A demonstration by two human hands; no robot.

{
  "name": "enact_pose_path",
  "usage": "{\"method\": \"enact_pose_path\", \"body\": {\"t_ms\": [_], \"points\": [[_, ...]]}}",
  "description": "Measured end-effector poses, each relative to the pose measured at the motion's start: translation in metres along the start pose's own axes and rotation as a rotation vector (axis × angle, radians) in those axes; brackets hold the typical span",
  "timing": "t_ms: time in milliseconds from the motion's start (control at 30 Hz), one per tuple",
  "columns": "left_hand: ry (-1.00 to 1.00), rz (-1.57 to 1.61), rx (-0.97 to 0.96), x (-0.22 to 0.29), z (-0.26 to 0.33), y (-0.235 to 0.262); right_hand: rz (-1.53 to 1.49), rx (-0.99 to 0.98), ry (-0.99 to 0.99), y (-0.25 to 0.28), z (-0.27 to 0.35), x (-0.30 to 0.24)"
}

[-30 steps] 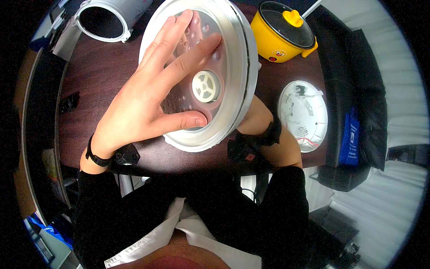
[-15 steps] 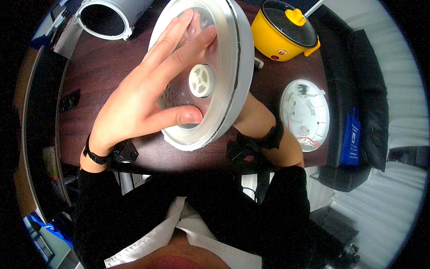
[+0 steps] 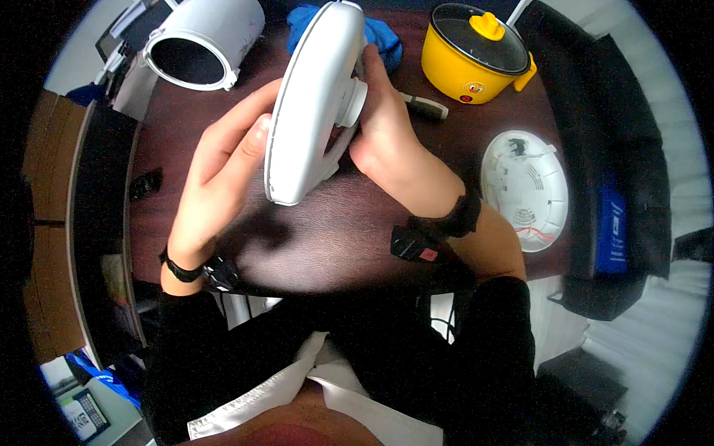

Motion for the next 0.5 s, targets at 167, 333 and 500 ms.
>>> {"method": "enact_pose_path", "body": {"t_ms": [167, 333, 500], "points": [[-0.195, -0.06, -0.007, -0.002, 0.001, -0.013, 0.008, -0.12, 0.192, 0.006, 0.0, 0.001], [-0.214, -0.34, 0.045, -0.005, 0.004, -0.033, 0.005, -0.048, 0.239, 0.007, 0.002, 0.004], [-0.245, -0.44, 0.172, -0.02, 0.01, -0.041, 0.147, 0.035, 0.407, 0.008, 0.001, 0.01]]}}
Point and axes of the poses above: each hand's wrist, its own z-axis away from the middle knuckle, its own y-axis out of the back of the hand, x = y × z, the point moved 1 cm from there along -z, towards the middle knuckle, and after that the axes turned 9 degrees about z, right-handed, at the moved point
